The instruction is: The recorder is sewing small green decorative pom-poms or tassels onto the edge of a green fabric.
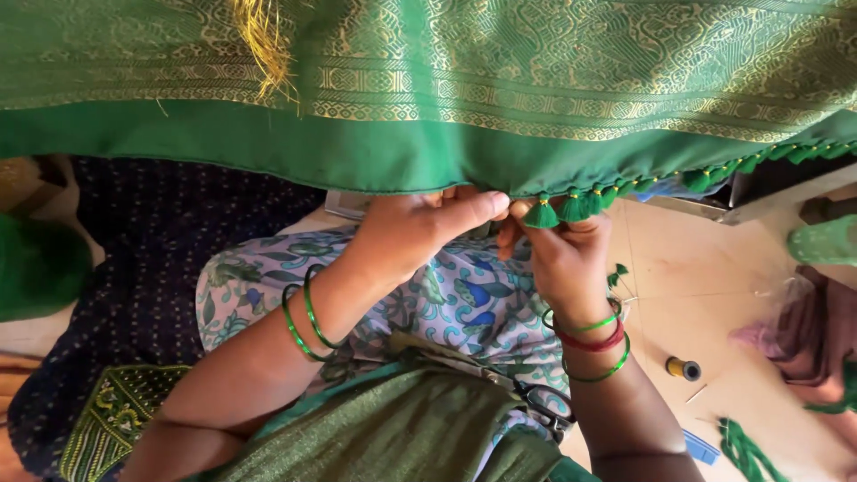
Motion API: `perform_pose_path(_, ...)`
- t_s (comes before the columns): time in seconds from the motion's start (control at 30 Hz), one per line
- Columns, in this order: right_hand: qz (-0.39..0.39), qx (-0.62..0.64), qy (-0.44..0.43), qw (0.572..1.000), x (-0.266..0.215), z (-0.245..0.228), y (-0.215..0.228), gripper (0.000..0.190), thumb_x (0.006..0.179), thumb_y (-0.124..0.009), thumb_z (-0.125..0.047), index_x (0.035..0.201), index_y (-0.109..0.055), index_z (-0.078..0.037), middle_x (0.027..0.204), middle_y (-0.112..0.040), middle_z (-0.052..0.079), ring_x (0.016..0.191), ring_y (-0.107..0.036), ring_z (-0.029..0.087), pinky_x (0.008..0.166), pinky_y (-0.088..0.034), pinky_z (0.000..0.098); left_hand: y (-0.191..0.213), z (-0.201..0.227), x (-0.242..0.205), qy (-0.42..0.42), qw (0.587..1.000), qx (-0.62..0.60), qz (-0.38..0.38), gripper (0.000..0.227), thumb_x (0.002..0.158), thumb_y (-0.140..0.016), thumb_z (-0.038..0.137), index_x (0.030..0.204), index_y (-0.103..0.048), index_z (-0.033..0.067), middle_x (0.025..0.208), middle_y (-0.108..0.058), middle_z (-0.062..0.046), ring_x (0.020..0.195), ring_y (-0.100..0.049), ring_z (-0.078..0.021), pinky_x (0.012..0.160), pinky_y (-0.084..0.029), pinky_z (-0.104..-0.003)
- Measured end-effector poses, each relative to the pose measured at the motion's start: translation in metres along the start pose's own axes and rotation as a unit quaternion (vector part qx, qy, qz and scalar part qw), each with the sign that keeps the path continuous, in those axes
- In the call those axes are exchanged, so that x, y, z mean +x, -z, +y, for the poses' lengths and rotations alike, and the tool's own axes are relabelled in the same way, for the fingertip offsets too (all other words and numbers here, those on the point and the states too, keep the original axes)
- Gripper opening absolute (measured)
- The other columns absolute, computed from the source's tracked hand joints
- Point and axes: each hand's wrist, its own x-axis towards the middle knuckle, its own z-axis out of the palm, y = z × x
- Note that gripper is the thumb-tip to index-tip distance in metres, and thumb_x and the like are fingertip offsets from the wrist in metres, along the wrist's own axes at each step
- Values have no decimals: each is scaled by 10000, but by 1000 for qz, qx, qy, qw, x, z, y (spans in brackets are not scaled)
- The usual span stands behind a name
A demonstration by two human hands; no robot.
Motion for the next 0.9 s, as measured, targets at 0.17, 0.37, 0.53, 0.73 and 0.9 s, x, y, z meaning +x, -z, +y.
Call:
perform_pose_path(0.17,-14,-15,38,999,0,3,1,108,1053,-633,17,993,-722,27,867,-715,124,733,-695,210,660,-597,345,-3,6,-1,-12,996,-75,-51,136,1031,-634,65,1095,-665,-52,911,-712,-108,828,-697,-208,790,-580,-349)
perform_pose_path(0.37,7,43,59,997,1,-16,-20,93,1039,-630,55,955,-670,44,824,-691,106,650,-664,208,576,-556,327,-9,0,0,-13,997,-59,-37,151,1029,-626,64,1080,-664,-73,936,-706,-121,801,-673,-206,744,-571,-342)
perform_pose_path(0.53,39,210,-63,975,4,-26,-44,32,956,-642,31,985,-653,40,798,-686,102,540,-642,196,434,-514,310,-10,-12,3,21,992,-120,26,283,1047,-650,210,943,-646,-54,762,-655,-122,590,-639,-211,524,-525,-370)
perform_pose_path(0.73,89,180,-113,973,5,-26,-36,78,991,-683,-35,978,-691,42,759,-648,135,550,-630,178,489,-508,281,-8,-53,7,-30,977,-211,4,306,1120,-652,230,1013,-711,-51,770,-666,-86,674,-631,-167,643,-511,-327)
perform_pose_path(0.9,192,-364,238,880,-23,-53,-38,131,927,-781,40,925,-654,7,1003,-601,86,779,-672,184,662,-569,283,-9,-51,14,-79,988,-84,105,234,1010,-695,135,1164,-713,-41,1079,-744,-44,971,-669,-100,893,-541,-275)
